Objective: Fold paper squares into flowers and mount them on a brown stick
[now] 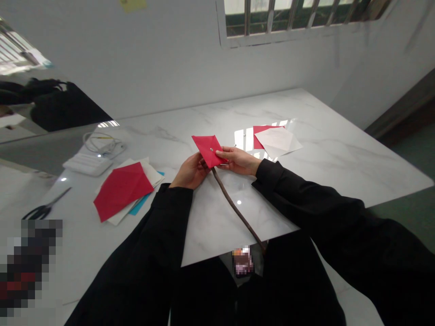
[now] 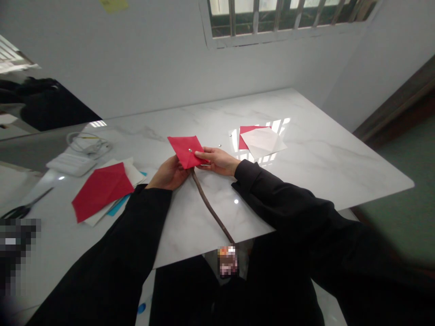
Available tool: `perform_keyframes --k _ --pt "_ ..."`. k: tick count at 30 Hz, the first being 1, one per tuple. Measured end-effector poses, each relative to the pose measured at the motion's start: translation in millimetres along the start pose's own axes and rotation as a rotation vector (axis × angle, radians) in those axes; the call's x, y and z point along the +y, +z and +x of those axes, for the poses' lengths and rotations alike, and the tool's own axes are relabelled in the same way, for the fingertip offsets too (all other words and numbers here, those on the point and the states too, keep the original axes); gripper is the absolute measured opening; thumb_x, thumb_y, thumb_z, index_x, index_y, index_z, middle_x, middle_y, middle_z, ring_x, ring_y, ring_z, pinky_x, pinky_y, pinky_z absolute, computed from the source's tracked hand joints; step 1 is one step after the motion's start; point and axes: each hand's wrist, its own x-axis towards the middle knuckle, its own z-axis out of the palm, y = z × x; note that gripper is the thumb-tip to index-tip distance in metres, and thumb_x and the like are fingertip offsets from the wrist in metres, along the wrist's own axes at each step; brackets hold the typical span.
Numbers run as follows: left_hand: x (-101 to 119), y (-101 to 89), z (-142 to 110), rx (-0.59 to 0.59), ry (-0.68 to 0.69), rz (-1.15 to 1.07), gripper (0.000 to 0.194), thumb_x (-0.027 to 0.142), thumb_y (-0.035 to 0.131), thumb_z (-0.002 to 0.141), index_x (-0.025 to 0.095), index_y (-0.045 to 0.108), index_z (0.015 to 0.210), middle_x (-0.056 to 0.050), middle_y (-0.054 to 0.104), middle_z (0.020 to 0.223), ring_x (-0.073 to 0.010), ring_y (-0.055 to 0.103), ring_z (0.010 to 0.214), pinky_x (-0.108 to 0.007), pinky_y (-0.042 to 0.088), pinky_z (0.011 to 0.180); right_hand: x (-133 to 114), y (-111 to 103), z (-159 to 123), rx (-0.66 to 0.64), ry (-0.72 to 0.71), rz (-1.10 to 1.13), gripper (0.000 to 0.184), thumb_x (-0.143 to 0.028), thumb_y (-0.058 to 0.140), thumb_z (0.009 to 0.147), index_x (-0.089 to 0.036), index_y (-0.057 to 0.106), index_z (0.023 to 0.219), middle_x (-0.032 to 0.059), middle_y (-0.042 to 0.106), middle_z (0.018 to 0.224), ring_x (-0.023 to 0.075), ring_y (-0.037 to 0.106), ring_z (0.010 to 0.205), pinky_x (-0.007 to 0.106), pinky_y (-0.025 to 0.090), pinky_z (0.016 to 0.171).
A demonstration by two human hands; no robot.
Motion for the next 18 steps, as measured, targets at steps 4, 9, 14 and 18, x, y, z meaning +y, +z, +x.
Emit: perform_keyframes --k 4,9,14,18 --pt "2.7 4.5 -1.6 0.079 0.049 0.112 0.021 0.036 0.082 0.085 0.02 0.073 0.095 -0.004 0.076 0.086 -0.0177 0.07 0.075 -0.028 0.056 0.071 -3.7 0.6 -0.4 0.062 -0.048 0.033 0.024 -0.03 0.086 0.084 -0.022 0.072 0.102 0.0027 0.077 0.102 0.0161 0.069 0.094 0.031 0.06 0.09" --pt "-0.1 5.2 0.0 0.234 0.158 0.321 0.027 0.026 0.084 0.077 0.017 0.072 0.099 -0.002 0.074 0.078 -0.0121 0.064 0.062 -0.023 0.05 0.062 -12.1 -1.4 -1.6 0.19 -0.104 0.039 0.014 -0.023 0.078 0.086 -0.022 0.07 0.098 -0.0002 0.075 0.097 0.0146 0.069 0.092 0.03 0.059 0.089" --pt "-2.2 5.9 -0.1 0.271 0.275 0.492 0.032 0.023 0.079 0.079 0.018 0.073 0.11 -0.009 0.076 0.113 -0.0145 0.07 0.07 -0.027 0.054 0.066 -16.1 -6.2 0.4 0.267 -0.14 -0.001 0.013 -0.021 0.074 0.087 -0.022 0.07 0.1 0.0002 0.076 0.099 0.0148 0.07 0.093 0.031 0.06 0.09" --pt "6.5 9.3 -4.6 0.367 0.474 0.541 0.026 0.015 0.073 0.08 0.021 0.074 0.106 -0.006 0.072 0.113 -0.0131 0.064 0.072 -0.023 0.049 0.062 -13.0 -12.4 7.1 0.345 -0.213 -0.074 0.019 -0.018 0.075 0.084 -0.021 0.07 0.102 0.0014 0.076 0.099 0.0155 0.071 0.091 0.033 0.06 0.093"
